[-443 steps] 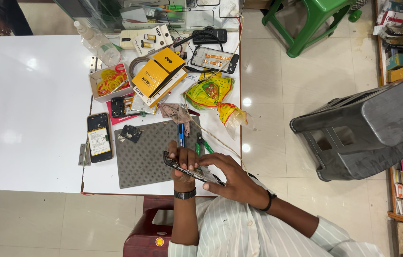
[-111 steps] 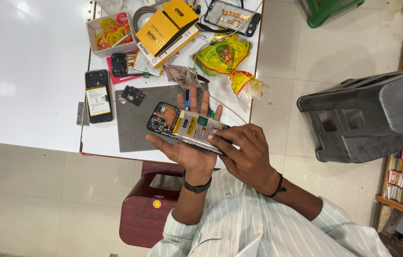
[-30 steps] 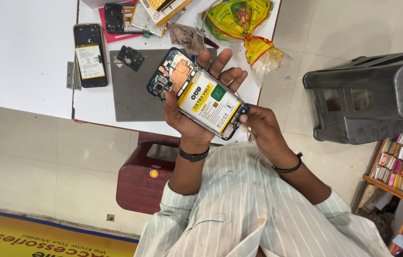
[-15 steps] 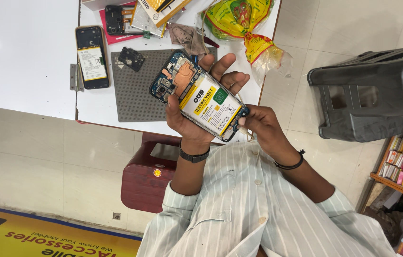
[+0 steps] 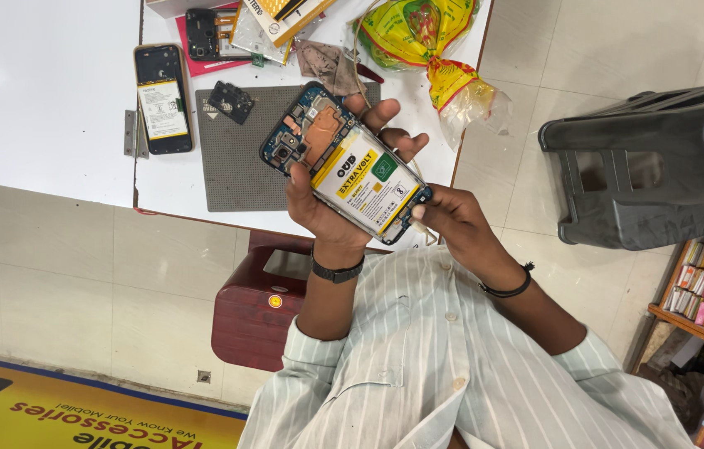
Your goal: The person works at a repair bench on a disassembled smartphone, peeling the old battery out of the phone body and pressing a new replacement battery into place. They then reattach the back cover, connect a charging cable, and press the screen to test the reassembled phone.
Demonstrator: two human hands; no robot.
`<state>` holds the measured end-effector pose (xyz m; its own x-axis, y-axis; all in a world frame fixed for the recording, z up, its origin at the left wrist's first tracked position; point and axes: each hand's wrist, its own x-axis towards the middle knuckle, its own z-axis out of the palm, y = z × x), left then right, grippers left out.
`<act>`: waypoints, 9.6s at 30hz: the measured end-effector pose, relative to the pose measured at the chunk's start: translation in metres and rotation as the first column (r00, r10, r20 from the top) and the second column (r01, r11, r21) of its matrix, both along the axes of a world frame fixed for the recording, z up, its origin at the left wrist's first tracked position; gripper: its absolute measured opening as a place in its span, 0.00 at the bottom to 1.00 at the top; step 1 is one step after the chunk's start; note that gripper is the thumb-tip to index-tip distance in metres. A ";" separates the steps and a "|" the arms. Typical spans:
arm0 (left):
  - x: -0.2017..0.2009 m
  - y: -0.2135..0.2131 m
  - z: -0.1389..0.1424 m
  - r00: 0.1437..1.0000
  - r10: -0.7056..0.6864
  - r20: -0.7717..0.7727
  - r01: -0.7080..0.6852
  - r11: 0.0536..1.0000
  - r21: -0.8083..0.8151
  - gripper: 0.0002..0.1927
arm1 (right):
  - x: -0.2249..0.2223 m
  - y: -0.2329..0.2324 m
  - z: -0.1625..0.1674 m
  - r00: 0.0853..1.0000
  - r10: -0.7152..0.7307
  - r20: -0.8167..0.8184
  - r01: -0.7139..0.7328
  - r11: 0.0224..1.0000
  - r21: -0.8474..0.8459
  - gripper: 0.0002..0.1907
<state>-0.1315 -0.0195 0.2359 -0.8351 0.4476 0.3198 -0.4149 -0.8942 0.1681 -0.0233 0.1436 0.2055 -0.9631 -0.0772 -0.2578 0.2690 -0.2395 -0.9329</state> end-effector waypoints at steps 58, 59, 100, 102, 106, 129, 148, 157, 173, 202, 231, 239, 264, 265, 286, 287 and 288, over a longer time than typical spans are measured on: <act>0.012 0.007 0.006 0.992 0.120 -0.046 -0.123 0.988 -0.089 0.44 | 0.000 0.000 -0.009 0.993 -0.070 0.092 0.087 0.978 -0.189 0.09; 0.013 0.007 0.006 0.990 0.135 -0.034 -0.137 0.988 -0.075 0.44 | -0.002 -0.002 -0.003 0.992 -0.071 0.101 0.090 0.974 -0.207 0.10; -0.004 -0.010 -0.018 0.565 0.454 -0.689 -0.623 0.782 0.005 0.15 | 0.007 -0.017 0.058 0.456 0.366 -0.811 0.716 0.391 0.579 0.12; -0.005 -0.013 -0.019 0.593 0.404 -0.697 -0.562 0.827 0.002 0.14 | 0.007 -0.019 0.056 0.456 0.360 -0.814 0.698 0.423 0.578 0.13; 0.003 -0.010 -0.021 0.689 0.377 -0.619 -0.516 0.855 -0.052 0.14 | 0.008 -0.021 0.054 0.461 0.335 -0.821 0.686 0.453 0.570 0.15; 0.011 -0.004 0.014 0.423 0.082 -0.903 -0.867 0.325 -0.377 0.13 | 0.012 -0.009 0.054 0.487 -0.023 -0.873 0.737 0.548 0.396 0.13; 0.031 -0.015 -0.027 0.633 0.091 -0.768 -0.718 0.440 -0.539 0.11 | 0.013 -0.023 0.049 0.565 -0.167 -0.808 0.664 0.673 0.325 0.12; 0.031 -0.015 -0.033 0.644 0.072 -0.762 -0.701 0.455 -0.549 0.14 | 0.012 -0.025 0.054 0.546 -0.068 -0.835 0.662 0.646 0.380 0.12; 0.029 -0.019 0.024 0.355 0.159 -0.921 -0.913 0.271 -0.305 0.09 | 0.014 -0.005 0.055 0.391 0.201 -0.898 0.634 0.649 0.421 0.07; 0.065 0.008 -0.056 0.917 -0.200 -0.344 -0.199 0.518 -0.832 0.12 | -0.001 0.007 0.076 0.914 -0.038 -0.405 0.152 0.955 0.255 0.27; 0.082 0.017 -0.117 0.888 -0.446 -0.110 0.279 0.715 -0.641 0.16 | -0.016 0.012 0.074 0.953 -0.040 -0.299 0.009 0.994 -0.105 0.29; 0.082 0.023 -0.106 0.889 -0.443 -0.114 0.255 0.688 -0.680 0.23 | -0.015 0.021 0.062 0.945 -0.068 -0.319 0.075 0.997 0.010 0.22; 0.082 0.032 -0.109 0.897 -0.440 -0.040 0.285 0.644 -0.710 0.26 | -0.008 0.021 0.044 0.932 -0.187 -0.311 0.210 0.977 0.044 0.28; 0.082 0.032 -0.109 0.899 -0.437 -0.041 0.278 0.640 -0.716 0.26 | -0.008 0.021 0.043 0.930 -0.185 -0.317 0.209 0.977 0.042 0.27; 0.077 0.030 -0.098 0.896 -0.434 -0.091 0.185 0.552 -0.813 0.27 | -0.017 0.021 0.040 0.907 -0.204 -0.368 0.186 0.979 -0.084 0.26; 0.077 0.030 -0.098 0.895 -0.437 -0.085 0.194 0.554 -0.809 0.27 | -0.018 0.021 0.038 0.903 -0.212 -0.373 0.184 0.977 -0.111 0.25; 0.077 0.030 -0.099 0.894 -0.440 -0.078 0.204 0.557 -0.805 0.27 | -0.018 0.021 0.036 0.901 -0.219 -0.375 0.188 0.975 -0.118 0.25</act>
<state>-0.0541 0.0101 0.1367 -0.5284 0.8421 -0.1075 -0.4864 -0.1965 0.8513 -0.0409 0.1644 0.2420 -0.9830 0.1261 0.1333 -0.1680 -0.3259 -0.9304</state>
